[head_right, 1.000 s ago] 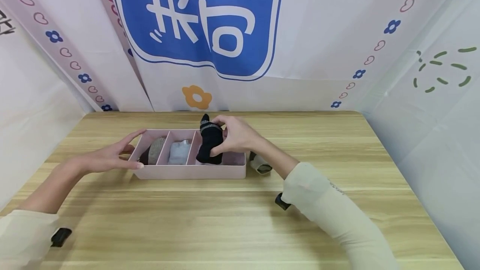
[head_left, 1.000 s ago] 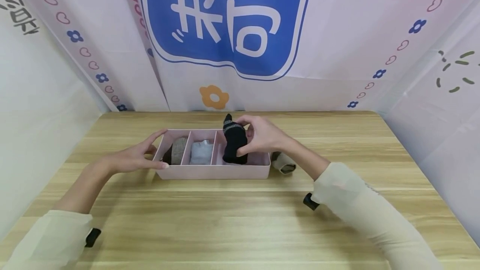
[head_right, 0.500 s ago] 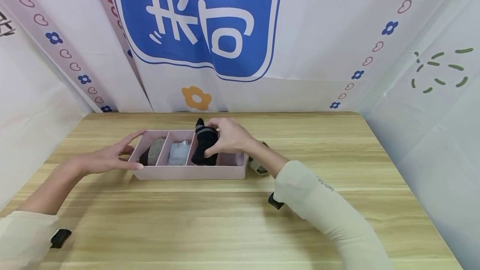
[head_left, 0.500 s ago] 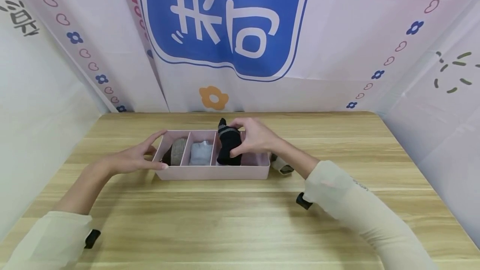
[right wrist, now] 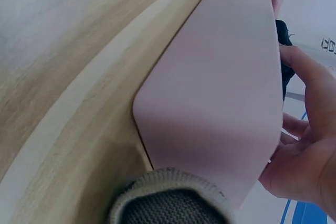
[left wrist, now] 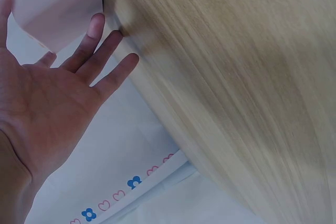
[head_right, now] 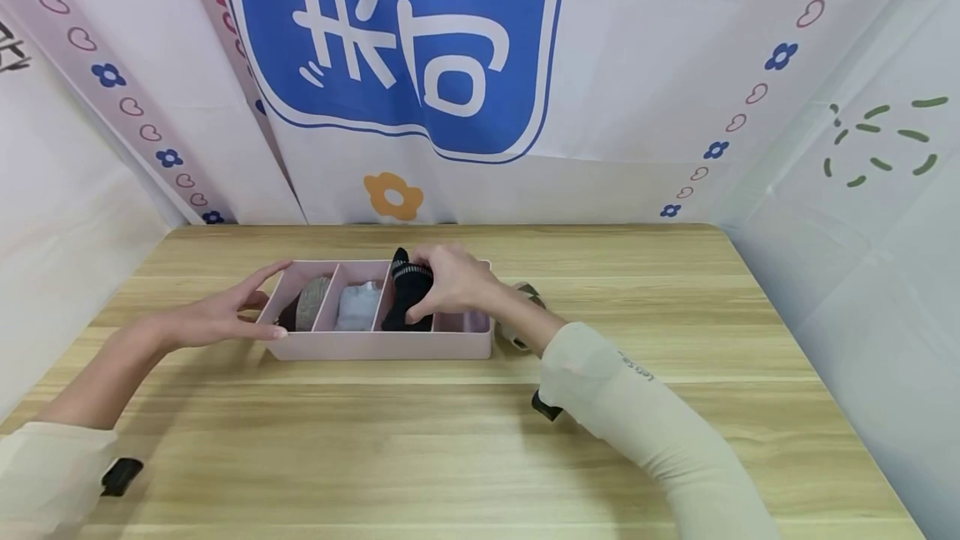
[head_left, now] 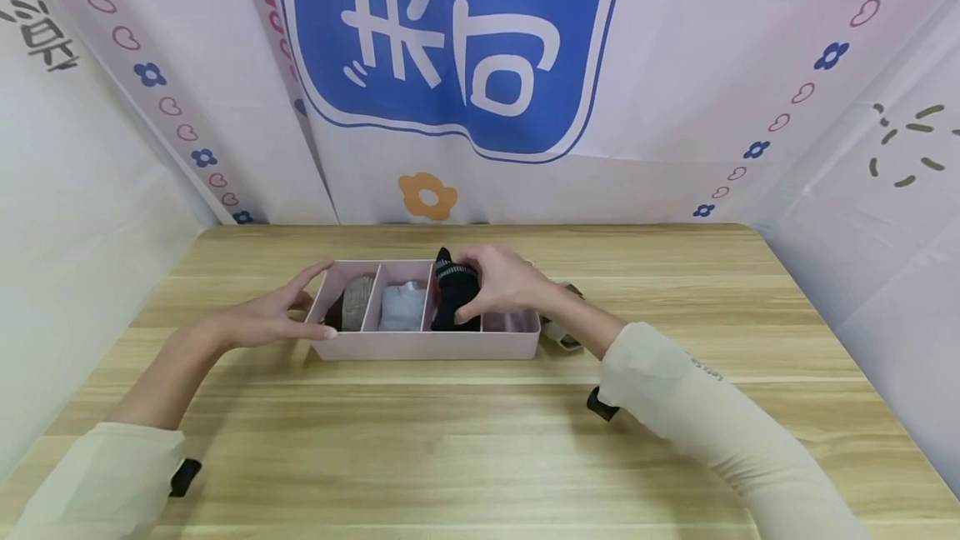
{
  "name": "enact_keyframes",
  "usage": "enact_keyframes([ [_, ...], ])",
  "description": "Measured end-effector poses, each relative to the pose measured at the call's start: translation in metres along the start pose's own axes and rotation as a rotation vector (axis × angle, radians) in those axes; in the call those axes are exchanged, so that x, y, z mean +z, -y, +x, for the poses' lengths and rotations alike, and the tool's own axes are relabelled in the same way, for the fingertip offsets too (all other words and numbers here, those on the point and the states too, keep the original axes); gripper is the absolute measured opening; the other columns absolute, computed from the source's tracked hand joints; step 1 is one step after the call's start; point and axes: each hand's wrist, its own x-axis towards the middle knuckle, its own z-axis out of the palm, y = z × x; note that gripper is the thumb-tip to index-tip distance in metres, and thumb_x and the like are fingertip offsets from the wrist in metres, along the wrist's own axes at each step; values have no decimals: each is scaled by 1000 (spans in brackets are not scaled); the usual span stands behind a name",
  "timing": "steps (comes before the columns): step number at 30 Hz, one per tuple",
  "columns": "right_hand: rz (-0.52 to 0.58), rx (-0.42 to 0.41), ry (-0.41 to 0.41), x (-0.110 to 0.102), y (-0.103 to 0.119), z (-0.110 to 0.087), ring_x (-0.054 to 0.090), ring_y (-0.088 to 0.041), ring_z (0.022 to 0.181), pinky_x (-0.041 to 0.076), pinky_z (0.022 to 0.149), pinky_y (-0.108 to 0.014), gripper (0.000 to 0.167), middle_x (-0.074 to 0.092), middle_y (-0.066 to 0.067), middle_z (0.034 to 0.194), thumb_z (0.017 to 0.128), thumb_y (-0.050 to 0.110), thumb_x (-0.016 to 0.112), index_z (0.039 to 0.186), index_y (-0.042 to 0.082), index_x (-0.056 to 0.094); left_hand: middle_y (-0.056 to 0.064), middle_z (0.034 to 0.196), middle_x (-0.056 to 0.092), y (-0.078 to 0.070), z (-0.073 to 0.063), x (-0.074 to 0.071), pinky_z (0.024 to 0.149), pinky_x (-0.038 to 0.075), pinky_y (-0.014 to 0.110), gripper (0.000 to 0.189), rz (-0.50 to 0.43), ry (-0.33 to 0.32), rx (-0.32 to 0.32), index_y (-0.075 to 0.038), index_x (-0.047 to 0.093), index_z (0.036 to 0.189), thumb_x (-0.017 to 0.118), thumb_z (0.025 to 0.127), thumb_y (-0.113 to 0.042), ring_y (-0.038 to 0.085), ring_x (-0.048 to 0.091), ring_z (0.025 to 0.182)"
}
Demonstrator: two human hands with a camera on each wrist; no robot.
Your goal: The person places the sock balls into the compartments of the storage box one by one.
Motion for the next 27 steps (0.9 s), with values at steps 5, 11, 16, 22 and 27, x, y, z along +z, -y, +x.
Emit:
enact_keyframes([
  [5,-128,42,4,4,0,1,63,-15,89,52,78,-31,68,71,-1,103,72,27,95,130,9,63,37,138,51,-1,0,0,102,39,73,109,0,5,-10,-14,-7,166,73,94,-34,62,42,134],
  [11,-241,76,5,8,0,2,63,-18,93,53,80,-36,71,71,-2,105,72,30,95,132,11,63,37,138,51,-1,0,0,102,39,73,110,1,5,-8,-14,-7,166,73,94,-35,61,42,134],
  [16,-257,69,44,11,-1,2,64,-19,96,54,80,-34,72,72,-5,113,75,30,93,137,9,62,38,138,50,0,1,0,102,39,73,109,-1,3,-11,-14,-7,166,74,94,-35,62,42,134],
  [22,-253,73,58,12,-2,3,65,-18,97,54,80,-34,72,72,-5,115,77,31,92,138,9,62,39,140,48,0,0,-1,102,38,74,110,6,3,-14,-14,-8,166,73,95,-35,63,40,135],
  [27,-250,72,62,12,-2,2,64,-18,97,54,80,-34,72,72,-5,116,77,32,92,138,10,62,39,140,48,-1,-1,0,103,38,74,110,8,-1,-15,-14,-7,166,73,95,-35,63,40,135],
])
